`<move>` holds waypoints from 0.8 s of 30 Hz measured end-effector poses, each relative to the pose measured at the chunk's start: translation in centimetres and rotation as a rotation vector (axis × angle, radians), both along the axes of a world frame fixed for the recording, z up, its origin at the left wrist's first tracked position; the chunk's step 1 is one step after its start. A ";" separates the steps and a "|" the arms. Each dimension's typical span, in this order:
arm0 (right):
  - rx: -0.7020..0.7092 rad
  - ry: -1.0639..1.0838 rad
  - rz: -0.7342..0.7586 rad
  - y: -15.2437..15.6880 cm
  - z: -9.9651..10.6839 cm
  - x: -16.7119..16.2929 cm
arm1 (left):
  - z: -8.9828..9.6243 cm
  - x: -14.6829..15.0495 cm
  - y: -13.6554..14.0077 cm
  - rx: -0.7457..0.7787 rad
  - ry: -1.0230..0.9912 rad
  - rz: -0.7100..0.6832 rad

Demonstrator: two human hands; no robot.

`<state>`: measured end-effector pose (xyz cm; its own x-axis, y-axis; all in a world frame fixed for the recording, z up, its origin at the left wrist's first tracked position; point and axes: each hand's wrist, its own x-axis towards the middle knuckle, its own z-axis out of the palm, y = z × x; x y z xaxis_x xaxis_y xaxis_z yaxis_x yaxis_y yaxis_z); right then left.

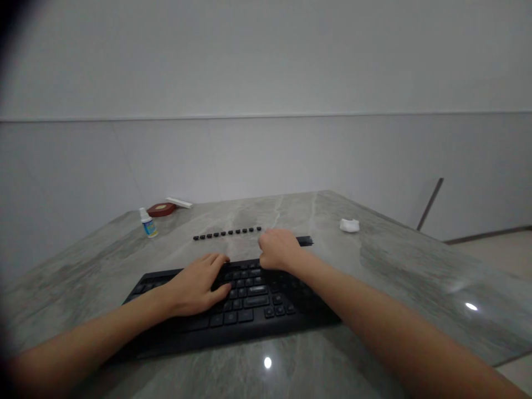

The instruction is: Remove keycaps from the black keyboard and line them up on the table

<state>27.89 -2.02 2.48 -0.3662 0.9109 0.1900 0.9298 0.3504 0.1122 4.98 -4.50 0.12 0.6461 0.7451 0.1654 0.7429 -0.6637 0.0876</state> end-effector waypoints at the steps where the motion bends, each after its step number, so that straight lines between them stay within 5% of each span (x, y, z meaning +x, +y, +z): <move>1: 0.027 0.057 0.041 -0.2 -0.1 -0.5 | -0.2 0.2 0.1 0.026 -0.035 0.050; 15: 0.023 0.296 0.605 -1.5 -2.1 -0.9 | -0.4 0.7 0.6 0.067 -0.164 -0.019; 24: 0.015 0.401 0.587 -1.1 -3.1 -0.6 | -0.6 2.8 3.7 -0.039 -0.382 -0.008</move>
